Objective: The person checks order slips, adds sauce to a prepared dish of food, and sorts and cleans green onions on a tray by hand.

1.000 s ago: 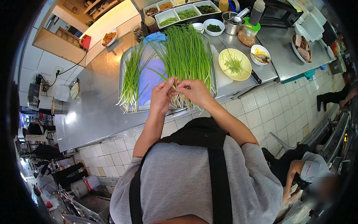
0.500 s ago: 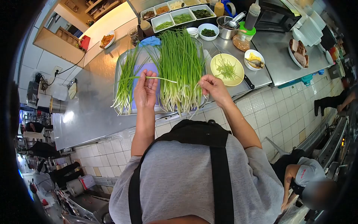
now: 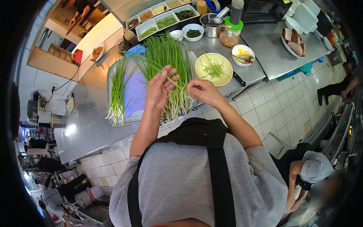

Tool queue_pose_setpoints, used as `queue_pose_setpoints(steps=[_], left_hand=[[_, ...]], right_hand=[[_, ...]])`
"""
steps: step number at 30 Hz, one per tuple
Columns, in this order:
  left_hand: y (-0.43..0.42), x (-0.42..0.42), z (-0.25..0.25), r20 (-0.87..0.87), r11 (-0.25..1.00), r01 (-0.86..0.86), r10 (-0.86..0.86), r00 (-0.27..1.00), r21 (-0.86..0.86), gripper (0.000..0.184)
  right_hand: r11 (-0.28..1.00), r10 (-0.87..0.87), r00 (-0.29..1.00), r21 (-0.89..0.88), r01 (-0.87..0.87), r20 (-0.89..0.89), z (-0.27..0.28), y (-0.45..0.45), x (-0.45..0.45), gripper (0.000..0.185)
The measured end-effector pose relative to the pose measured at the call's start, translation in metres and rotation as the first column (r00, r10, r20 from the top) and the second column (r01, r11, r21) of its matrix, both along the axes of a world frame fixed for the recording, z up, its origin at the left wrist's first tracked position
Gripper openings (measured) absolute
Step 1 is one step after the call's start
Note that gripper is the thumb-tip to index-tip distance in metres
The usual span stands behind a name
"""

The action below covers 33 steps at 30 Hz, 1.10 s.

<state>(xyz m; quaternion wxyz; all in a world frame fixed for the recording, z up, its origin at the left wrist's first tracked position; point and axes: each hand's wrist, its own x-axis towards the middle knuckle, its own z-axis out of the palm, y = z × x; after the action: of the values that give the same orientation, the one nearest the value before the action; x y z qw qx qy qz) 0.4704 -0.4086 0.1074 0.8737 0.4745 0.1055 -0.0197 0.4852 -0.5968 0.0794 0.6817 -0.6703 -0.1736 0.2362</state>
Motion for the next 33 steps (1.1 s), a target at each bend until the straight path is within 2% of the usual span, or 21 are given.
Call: queue_pose_setpoints(steps=[2, 5, 8, 9, 10, 11, 12, 15, 18, 20, 21, 24, 25, 28, 31, 33], left_hand=[[-0.003, 0.006, -0.002, 0.033, 1.000, -0.010, 0.009, 0.999, 0.028, 0.025], [-0.017, 0.010, 0.001, 0.043, 0.995, -0.090, 0.092, 0.995, -0.047, 0.019], [-0.023, 0.017, 0.007, 0.040, 0.977, -0.176, 0.182, 0.983, -0.119, 0.019], [-0.023, 0.020, 0.009, 0.038, 0.972, -0.193, 0.199, 0.979, -0.132, 0.019], [-0.023, 0.021, 0.010, 0.033, 0.966, -0.212, 0.219, 0.975, -0.147, 0.019], [-0.023, 0.022, 0.010, 0.026, 0.965, -0.214, 0.220, 0.975, -0.151, 0.020], [-0.024, 0.023, 0.011, 0.019, 0.964, -0.215, 0.221, 0.975, -0.155, 0.020], [-0.027, 0.026, 0.008, 0.011, 0.959, -0.210, 0.216, 0.976, -0.188, 0.021], [-0.032, 0.030, 0.005, 0.007, 0.954, -0.218, 0.224, 0.975, -0.205, 0.022], [-0.036, 0.034, 0.001, 0.004, 0.953, -0.224, 0.230, 0.973, -0.204, 0.023], [-0.038, 0.036, -0.001, 0.003, 0.952, -0.226, 0.232, 0.973, -0.204, 0.023], [-0.050, 0.037, -0.004, -0.022, 0.954, -0.214, 0.214, 0.977, -0.211, 0.023], [-0.054, 0.036, -0.004, -0.035, 0.955, -0.208, 0.205, 0.978, -0.214, 0.023], [-0.060, 0.034, -0.005, -0.012, 0.959, -0.186, 0.188, 0.982, -0.216, 0.023], [-0.052, 0.036, -0.005, 0.003, 0.945, -0.250, 0.256, 0.967, -0.210, 0.024], [-0.048, 0.036, -0.005, 0.020, 0.944, -0.262, 0.272, 0.962, -0.201, 0.024]], right_hand=[[1.000, -0.015, 1.000, -0.004, 0.014, -0.024, 0.000, -0.004, 0.000, 0.009], [0.961, -0.125, 0.973, 0.221, 0.167, -0.195, -0.013, -0.009, 0.009, 0.008], [0.880, -0.302, 0.936, 0.325, 0.347, -0.181, -0.016, -0.019, 0.024, 0.009], [0.910, -0.398, 0.916, 0.104, 0.401, -0.048, -0.011, -0.023, 0.030, 0.012], [0.903, -0.392, 0.877, -0.066, 0.425, 0.279, -0.014, -0.029, 0.036, 0.014], [0.847, -0.293, 0.767, -0.218, 0.485, 0.571, -0.018, -0.037, 0.040, 0.015], [0.748, -0.115, 0.603, -0.330, 0.575, 0.790, -0.021, -0.044, 0.045, 0.016], [0.521, 0.158, 0.487, -0.492, 0.698, 0.859, -0.028, -0.055, 0.052, 0.015], [0.637, -0.017, 0.445, -0.334, 0.695, 0.895, -0.019, -0.054, 0.052, 0.013], [0.870, -0.202, 0.774, -0.253, 0.424, 0.601, -0.018, -0.048, 0.050, 0.017], [0.945, -0.220, 0.894, -0.142, 0.295, 0.391, -0.017, -0.043, 0.047, 0.020], [0.976, -0.200, 0.946, -0.029, 0.214, 0.255, -0.003, -0.021, 0.030, 0.021], [0.971, -0.236, 0.940, 0.019, 0.239, 0.248, 0.008, -0.014, 0.026, 0.016], [0.926, -0.334, 0.939, 0.218, 0.309, 0.087, -0.008, -0.006, 0.034, 0.010], [0.912, -0.302, 0.953, 0.299, 0.282, 0.024, -0.012, -0.012, 0.036, 0.005], [0.922, -0.284, 0.959, 0.279, 0.269, 0.012, -0.016, -0.018, 0.034, 0.004]])
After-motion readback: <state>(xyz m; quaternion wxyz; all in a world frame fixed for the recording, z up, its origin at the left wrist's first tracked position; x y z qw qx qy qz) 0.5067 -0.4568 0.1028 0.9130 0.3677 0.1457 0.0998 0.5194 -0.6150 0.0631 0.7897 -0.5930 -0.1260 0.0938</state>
